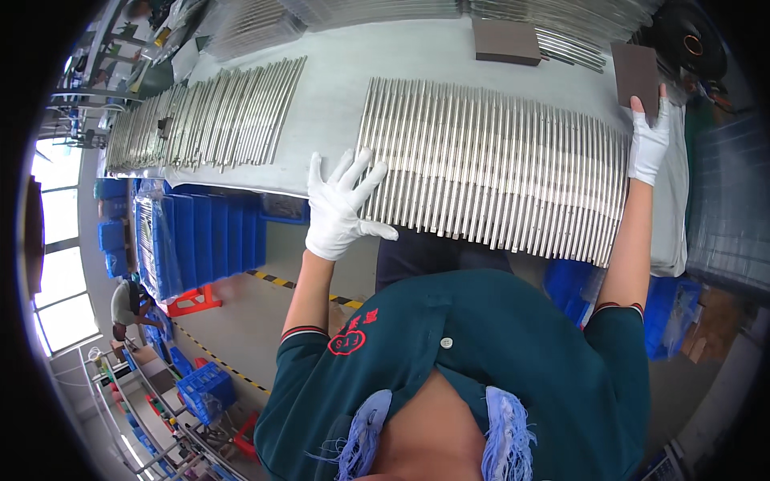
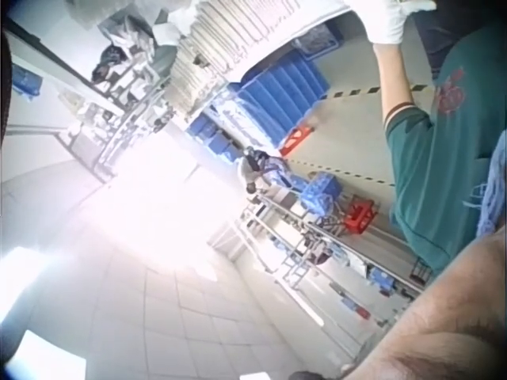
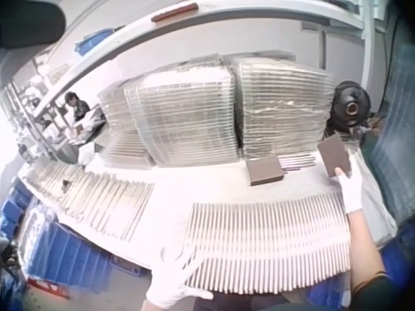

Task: Arranging and aligning thin metal rods on a workbench using a rectangular block.

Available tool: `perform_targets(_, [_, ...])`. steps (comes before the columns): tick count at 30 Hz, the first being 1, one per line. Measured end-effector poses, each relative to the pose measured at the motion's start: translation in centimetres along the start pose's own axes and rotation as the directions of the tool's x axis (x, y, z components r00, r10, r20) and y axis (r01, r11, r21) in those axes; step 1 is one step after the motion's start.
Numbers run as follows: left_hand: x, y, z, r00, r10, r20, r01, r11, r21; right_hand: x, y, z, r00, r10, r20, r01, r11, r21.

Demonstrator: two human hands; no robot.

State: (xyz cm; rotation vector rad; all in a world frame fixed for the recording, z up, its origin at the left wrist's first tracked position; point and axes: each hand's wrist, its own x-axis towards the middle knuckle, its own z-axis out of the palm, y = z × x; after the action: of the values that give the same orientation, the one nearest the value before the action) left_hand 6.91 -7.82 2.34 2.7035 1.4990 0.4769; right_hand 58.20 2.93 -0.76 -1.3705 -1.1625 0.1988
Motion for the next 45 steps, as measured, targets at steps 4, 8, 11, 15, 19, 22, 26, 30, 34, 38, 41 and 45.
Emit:
perform_targets(4, [-0.3, 0.1, 0.4, 1.0, -0.005, -0.002, 0.005, 1.0, -0.029, 0.0, 0.0, -0.1, 1.0, 0.008, 0.018, -0.008, 1.0, -0.011])
perform_targets(8, [-0.1, 1.2, -0.5, 0.998, -0.013, 0.06, 0.012, 1.0, 0.012, 0.1, 0.0, -0.2, 0.999, 0.037, 0.022, -0.036, 0.998, -0.046])
perform_targets(11, [0.5, 2.8, -1.2, 0.995, -0.017, 0.096, 0.025, 0.997, -0.075, 0.3, 0.4, -0.4, 0.999, 0.044, 0.024, -0.043, 0.998, -0.037])
perform_targets(15, [0.5, 2.4, -1.2, 0.995, -0.014, 0.094, 0.02, 0.998, -0.06, 0.3, 0.3, -0.2, 0.998, 0.062, 0.018, -0.062, 0.998, -0.024])
perform_targets(19, [0.0, 1.0, -1.6, 0.992, -0.072, 0.105, 0.073, 0.997, -0.009, 0.2, -0.2, -0.3, 0.996, 0.086, 0.016, -0.085, 0.995, -0.06])
perform_targets(22, [-1.2, -0.4, -1.3, 0.99, -0.123, 0.073, 0.122, 0.992, 0.029, 0.3, 0.1, -0.7, 0.995, 0.098, 0.028, -0.097, 0.993, -0.06])
perform_targets(26, [-1.7, -1.1, -1.2, 0.983, -0.168, 0.074, 0.165, 0.985, 0.044, 0.4, 0.3, -0.5, 0.994, 0.1, 0.043, -0.097, 0.994, -0.058])
perform_targets(30, [-1.1, -0.1, -1.2, 0.989, -0.131, 0.073, 0.129, 0.991, 0.03, 0.4, 0.6, -0.5, 0.996, 0.084, 0.042, -0.082, 0.995, -0.049])
perform_targets(34, [-0.4, 1.3, -1.4, 0.995, -0.031, 0.09, 0.034, 0.999, -0.038, 0.5, 0.7, -0.5, 0.995, 0.088, 0.042, -0.084, 0.993, -0.083])
perform_targets(38, [0.1, 2.4, -1.6, 0.991, 0.004, 0.134, 0.01, 0.995, -0.103, 0.6, 1.0, -0.3, 0.995, 0.09, 0.04, -0.087, 0.994, -0.067])
perform_targets(41, [-0.3, 2.1, -1.3, 0.994, 0.016, 0.107, -0.008, 0.997, -0.078, 0.3, 0.7, -0.2, 0.995, 0.092, 0.026, -0.091, 0.994, -0.065])
perform_targets(45, [-1.0, 0.6, -1.7, 0.987, -0.085, 0.139, 0.082, 0.996, 0.025, 0.2, 0.9, -0.4, 0.991, 0.127, 0.03, -0.127, 0.992, -0.004])
